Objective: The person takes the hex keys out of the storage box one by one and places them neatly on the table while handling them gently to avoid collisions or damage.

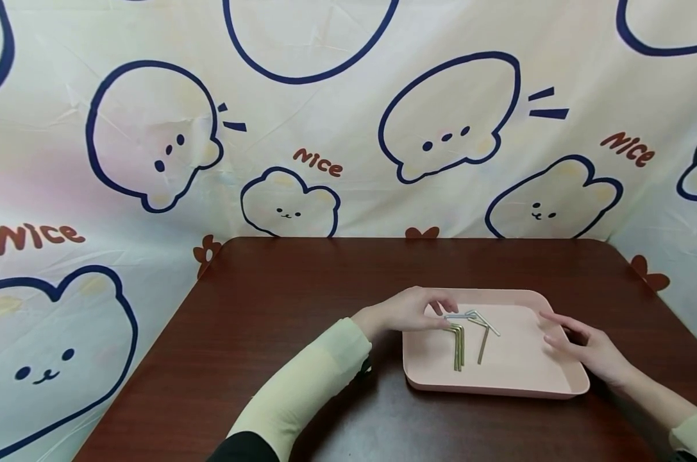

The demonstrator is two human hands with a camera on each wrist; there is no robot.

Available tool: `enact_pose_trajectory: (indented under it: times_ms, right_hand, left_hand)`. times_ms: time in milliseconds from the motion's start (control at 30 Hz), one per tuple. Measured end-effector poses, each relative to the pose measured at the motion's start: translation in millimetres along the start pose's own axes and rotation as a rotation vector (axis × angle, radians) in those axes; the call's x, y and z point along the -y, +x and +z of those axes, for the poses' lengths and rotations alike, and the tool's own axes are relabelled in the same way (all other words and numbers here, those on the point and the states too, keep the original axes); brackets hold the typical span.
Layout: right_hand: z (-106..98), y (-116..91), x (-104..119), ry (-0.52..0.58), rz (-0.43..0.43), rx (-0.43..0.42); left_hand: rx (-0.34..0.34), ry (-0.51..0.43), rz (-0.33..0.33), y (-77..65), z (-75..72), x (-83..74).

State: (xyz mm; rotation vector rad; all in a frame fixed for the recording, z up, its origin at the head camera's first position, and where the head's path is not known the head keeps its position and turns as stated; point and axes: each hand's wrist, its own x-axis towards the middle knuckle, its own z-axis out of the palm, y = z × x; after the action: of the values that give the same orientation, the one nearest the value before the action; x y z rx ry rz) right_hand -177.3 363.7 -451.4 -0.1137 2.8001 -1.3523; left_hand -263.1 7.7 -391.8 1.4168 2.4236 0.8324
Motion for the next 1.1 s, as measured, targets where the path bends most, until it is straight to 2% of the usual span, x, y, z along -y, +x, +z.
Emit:
enact_pose_trajectory:
  times_ms: [333, 567, 767, 1100]
  right_hand:
    - [2.2, -2.2, -0.8, 0.025, -0.004, -0.003]
    - [3.4, -2.4, -0.7, -0.002, 0.005, -0.007]
    - [2.9, -2.7, 1.6, 0.012, -0.013, -0.013]
    - [2.2, -1.4, 2.6, 0.012, -0.030, -0.017]
  left_hand:
    - [0.019, 0.079, -0.016, 11.1, 13.1, 3.2]
    - [0.055, -0.026, -0.015, 12.8, 24.5, 8.0]
    - [0.078, 0.021, -0.064, 13.8, 26.4, 8.4]
    - [0.066, 0.063, -0.092, 14.5, 28.4, 10.0]
